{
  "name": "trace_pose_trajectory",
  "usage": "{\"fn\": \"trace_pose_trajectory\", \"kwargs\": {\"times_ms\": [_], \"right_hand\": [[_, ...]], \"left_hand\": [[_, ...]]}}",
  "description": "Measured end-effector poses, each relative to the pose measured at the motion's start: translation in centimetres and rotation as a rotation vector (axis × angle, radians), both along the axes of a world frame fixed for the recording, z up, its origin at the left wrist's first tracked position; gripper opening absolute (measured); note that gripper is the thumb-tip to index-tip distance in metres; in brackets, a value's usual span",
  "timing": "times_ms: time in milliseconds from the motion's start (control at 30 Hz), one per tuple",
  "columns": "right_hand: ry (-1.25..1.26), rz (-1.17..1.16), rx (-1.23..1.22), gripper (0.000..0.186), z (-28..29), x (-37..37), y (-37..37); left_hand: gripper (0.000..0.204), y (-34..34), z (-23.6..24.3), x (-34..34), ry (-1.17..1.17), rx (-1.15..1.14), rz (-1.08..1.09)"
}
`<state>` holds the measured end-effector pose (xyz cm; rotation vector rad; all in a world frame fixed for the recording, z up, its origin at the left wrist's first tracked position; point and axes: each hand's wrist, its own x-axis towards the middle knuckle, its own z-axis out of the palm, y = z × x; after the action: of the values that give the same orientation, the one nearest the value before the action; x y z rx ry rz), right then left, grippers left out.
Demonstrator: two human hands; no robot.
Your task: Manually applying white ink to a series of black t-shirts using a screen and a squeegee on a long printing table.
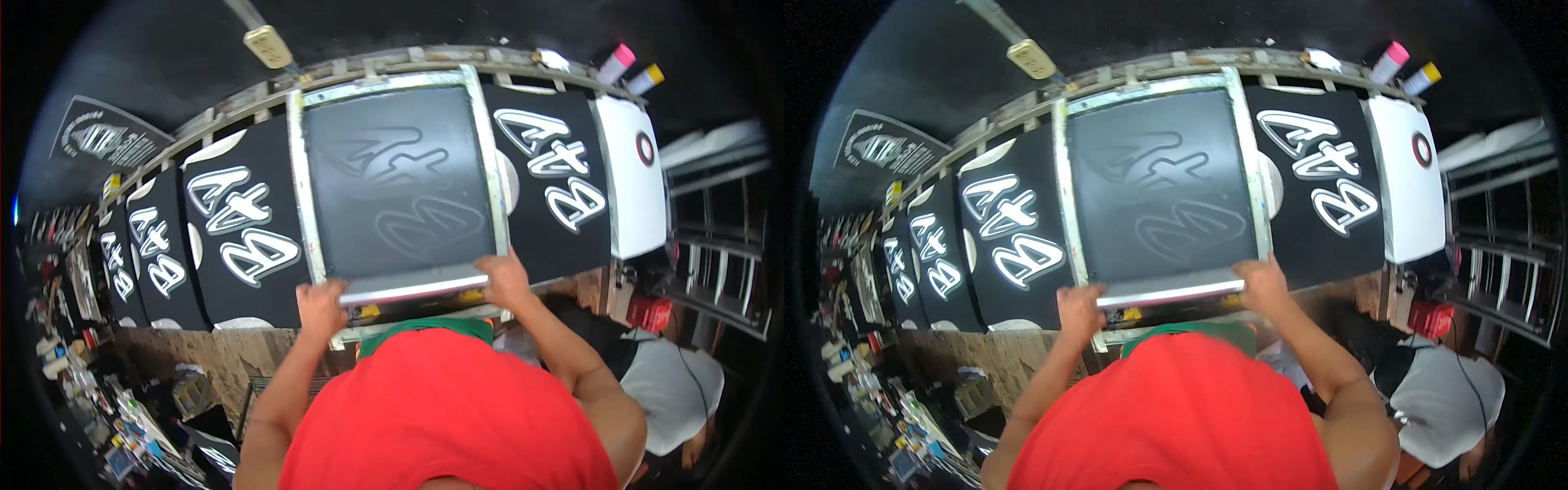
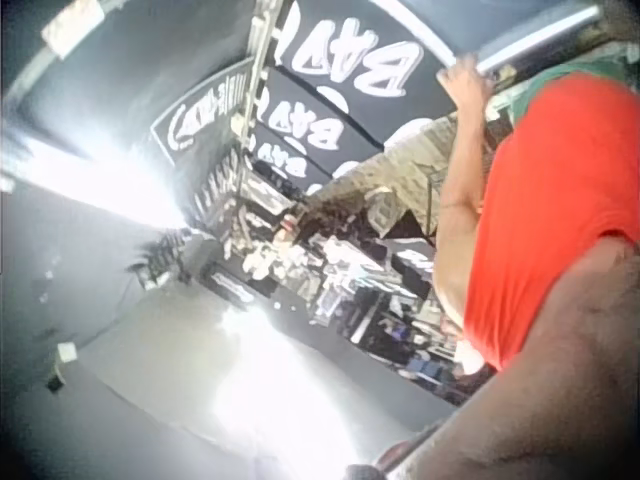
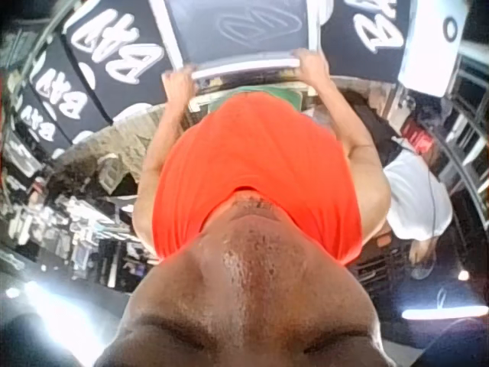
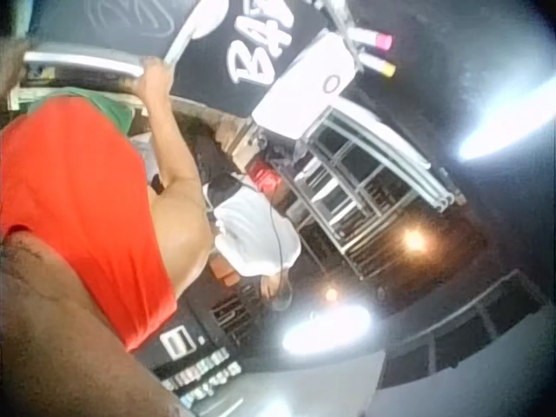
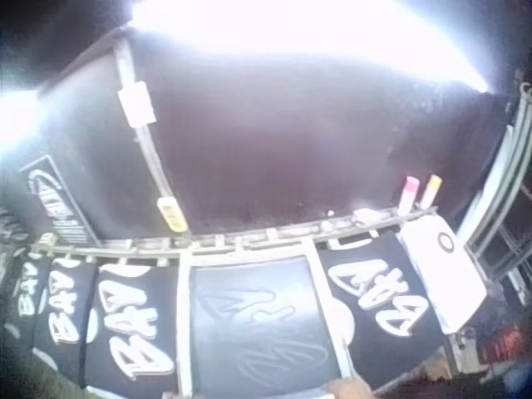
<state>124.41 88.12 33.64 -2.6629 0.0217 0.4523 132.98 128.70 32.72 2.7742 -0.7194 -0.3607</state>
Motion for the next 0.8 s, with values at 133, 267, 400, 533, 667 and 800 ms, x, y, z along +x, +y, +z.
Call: {"fn": "trace_pose_trajectory", "kwargs": {"times_ms": [133,267,400,533,667,800], "right_hand": [[-0.463,-0.029,-0.119,0.029,0.5,13.7,-2.7],[-0.733,-0.034,-0.195,0.02,1.7,26.5,-4.1],[-0.494,-0.081,-0.299,0.032,-0.2,33.6,-5.4],[-0.375,-0.033,-0.294,0.031,-2.9,36.8,-7.3],[-0.259,-0.041,-0.251,0.048,-2.0,37.4,-8.5],[-0.256,-0.049,-0.237,0.051,-2.0,38.6,-8.2]], "left_hand": [[0.039,-3.3,0.7,14.1,-0.397,-0.154,0.046],[0.032,-6.6,0.6,26.6,-0.589,-0.294,0.088],[0.025,-8.6,-0.9,33.3,-0.46,-0.153,0.16],[0.044,-9.5,-3.3,36.1,-0.321,0.033,0.141],[0.062,-9.1,-1.9,37.8,-0.196,-0.061,0.078],[0.069,-7.0,-1.4,39.5,-0.093,-0.134,0.068]]}}
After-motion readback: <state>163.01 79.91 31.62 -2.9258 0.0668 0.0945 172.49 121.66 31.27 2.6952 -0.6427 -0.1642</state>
